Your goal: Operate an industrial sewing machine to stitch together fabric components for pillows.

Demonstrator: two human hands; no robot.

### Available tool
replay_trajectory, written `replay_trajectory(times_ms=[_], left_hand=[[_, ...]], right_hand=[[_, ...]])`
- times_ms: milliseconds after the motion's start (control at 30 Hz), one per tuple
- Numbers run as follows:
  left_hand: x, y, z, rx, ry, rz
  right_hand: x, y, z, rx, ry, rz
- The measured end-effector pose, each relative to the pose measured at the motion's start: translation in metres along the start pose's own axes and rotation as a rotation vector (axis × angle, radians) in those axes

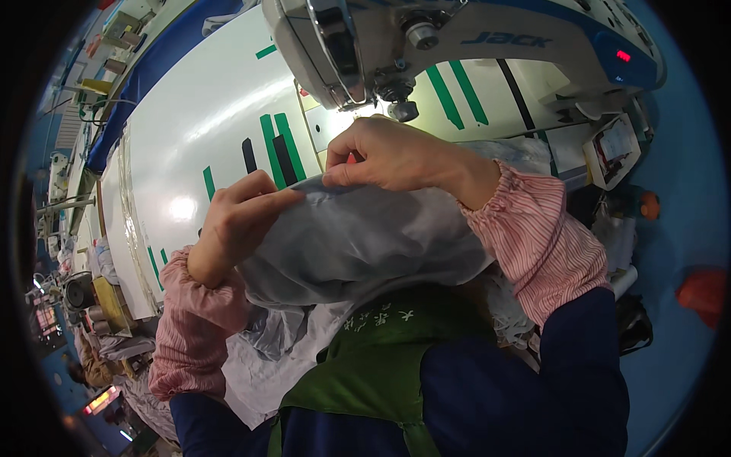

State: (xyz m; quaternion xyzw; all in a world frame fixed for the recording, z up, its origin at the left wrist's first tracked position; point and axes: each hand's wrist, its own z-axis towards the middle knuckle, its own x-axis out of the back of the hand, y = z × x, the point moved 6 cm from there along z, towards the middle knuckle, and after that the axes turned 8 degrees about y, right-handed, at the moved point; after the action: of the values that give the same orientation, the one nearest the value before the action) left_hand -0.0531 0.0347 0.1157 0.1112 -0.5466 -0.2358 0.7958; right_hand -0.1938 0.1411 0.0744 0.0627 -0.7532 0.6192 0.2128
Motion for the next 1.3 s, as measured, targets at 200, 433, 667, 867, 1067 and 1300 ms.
replay_trajectory(times_ms=[200, 433, 667, 867, 1067, 1300], left_hand=[[0.01, 0.012, 0.001, 0.127, -0.081, -0.292], [0.011, 0.027, -0.002, 0.124, -0.092, -0.317], [0.009, 0.03, -0.003, 0.117, -0.067, -0.281], [0.0, 0.018, -0.005, 0.135, -0.088, -0.187], [-0.021, -0.012, -0.006, 0.119, -0.072, -0.052], [-0.037, -0.035, -0.005, 0.146, -0.175, 0.139]], right_hand=[[-0.003, -0.007, -0.01, -0.001, -0.127, 0.027], [-0.003, -0.018, -0.02, 0.04, -0.104, 0.077], [-0.002, -0.017, -0.02, 0.078, -0.012, 0.036], [-0.003, -0.012, -0.011, 0.062, 0.089, -0.059], [-0.007, 0.006, 0.006, 0.085, 0.316, -0.215], [-0.014, 0.009, 0.019, 0.2, 0.507, -0.373]])
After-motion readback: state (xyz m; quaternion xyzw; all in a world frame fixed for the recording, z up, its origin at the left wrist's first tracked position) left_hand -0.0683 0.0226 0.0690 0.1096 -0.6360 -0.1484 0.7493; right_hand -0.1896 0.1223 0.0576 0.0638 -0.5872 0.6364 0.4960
